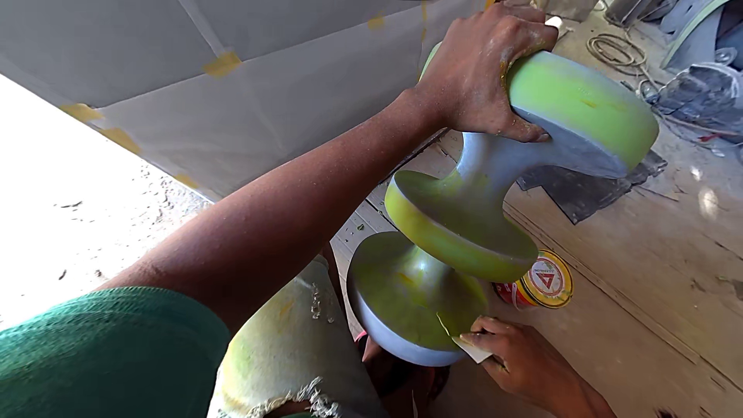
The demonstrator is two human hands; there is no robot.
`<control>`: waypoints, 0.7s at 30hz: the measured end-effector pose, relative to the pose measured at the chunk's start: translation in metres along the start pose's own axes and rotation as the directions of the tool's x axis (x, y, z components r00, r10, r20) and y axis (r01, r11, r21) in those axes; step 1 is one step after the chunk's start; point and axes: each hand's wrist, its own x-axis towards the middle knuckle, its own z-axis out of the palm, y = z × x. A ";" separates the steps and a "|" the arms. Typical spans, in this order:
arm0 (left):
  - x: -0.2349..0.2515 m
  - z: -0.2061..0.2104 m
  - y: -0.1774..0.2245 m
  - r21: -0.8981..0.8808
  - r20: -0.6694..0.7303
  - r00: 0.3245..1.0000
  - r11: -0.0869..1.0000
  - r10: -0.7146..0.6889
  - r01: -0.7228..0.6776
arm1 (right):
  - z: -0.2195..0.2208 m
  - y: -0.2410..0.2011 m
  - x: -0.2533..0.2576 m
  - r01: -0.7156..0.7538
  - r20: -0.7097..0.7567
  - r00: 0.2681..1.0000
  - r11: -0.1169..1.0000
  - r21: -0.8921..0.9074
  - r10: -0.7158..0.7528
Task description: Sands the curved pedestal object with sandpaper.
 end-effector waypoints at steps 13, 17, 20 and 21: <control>0.011 0.008 0.002 0.049 0.032 0.999 0.999 -0.022 0.021 | 0.050 0.012 0.069 -0.156 -0.551 0.822 0.988 0.022 0.142; 0.009 0.006 0.005 0.025 0.050 0.998 0.999 -0.044 0.043 | 0.039 0.007 0.057 -0.110 -0.304 0.942 0.987 0.114 0.140; 0.008 0.009 0.007 0.014 0.014 1.000 1.000 -0.027 0.027 | 0.017 0.008 0.048 -0.117 -0.071 0.989 0.974 0.195 0.133; 0.007 0.010 0.009 0.011 0.015 0.999 0.999 -0.031 0.030 | 0.012 0.009 0.045 -0.124 -0.006 0.992 0.968 0.219 0.129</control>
